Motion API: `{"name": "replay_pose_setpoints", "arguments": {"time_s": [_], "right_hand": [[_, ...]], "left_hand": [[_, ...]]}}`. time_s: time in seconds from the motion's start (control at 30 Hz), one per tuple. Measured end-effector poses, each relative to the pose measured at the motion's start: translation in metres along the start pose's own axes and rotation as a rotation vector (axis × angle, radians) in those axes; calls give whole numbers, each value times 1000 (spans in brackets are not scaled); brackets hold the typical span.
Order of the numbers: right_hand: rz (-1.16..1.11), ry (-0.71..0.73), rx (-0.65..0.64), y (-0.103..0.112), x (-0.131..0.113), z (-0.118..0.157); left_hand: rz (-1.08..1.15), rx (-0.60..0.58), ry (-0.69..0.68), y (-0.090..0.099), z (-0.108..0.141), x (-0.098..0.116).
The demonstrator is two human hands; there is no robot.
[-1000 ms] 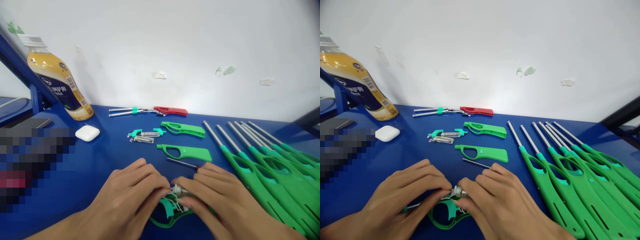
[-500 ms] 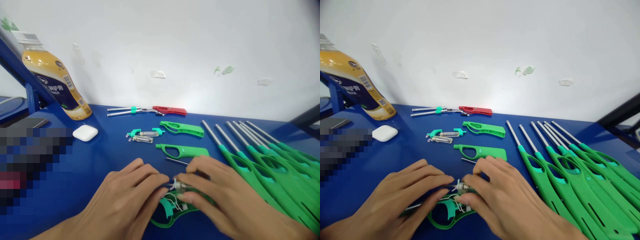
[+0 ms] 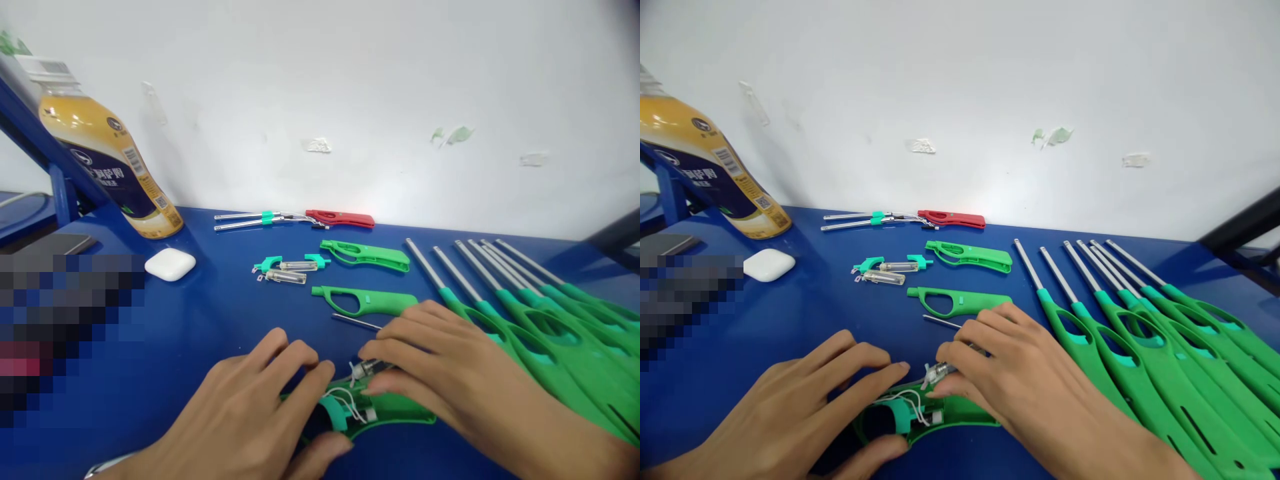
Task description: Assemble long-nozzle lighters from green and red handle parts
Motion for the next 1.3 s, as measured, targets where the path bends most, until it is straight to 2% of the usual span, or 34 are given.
{"name": "replay_pose_setpoints", "arguments": {"time_s": [0.13,0.37,0.63,0.73,0.93,1.1,1.3], "right_hand": [[-41,-13,7,2,3,0],[-76,25,-111,0,2,-1],[-117,8,-160,-3,0,5],[-141,-4,-211,-6,-1,9],[-142,1,-276,-10,-1,16],[-128,-11,-257,-9,-2,18],[-85,5,-231,-6,-8,18]], "left_hand": [[-14,-13,-34,1,-1,2],[-32,-10,-71,-4,11,1],[-52,-20,-165,-11,11,1],[-84,-65,-103,-12,9,1],[-72,-103,-97,-14,1,5],[-47,-147,-97,-19,10,3],[-38,-303,-140,-32,18,2]]}}
Point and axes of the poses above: each hand's wrist, its own z-axis away from the middle knuckle, its own y-axis out of the back of the hand, x = y × z, the point moved 7 cm from there along -z, towards the middle knuckle, and after that the axes turned 14 degrees about -x, right-handed, at the moved point
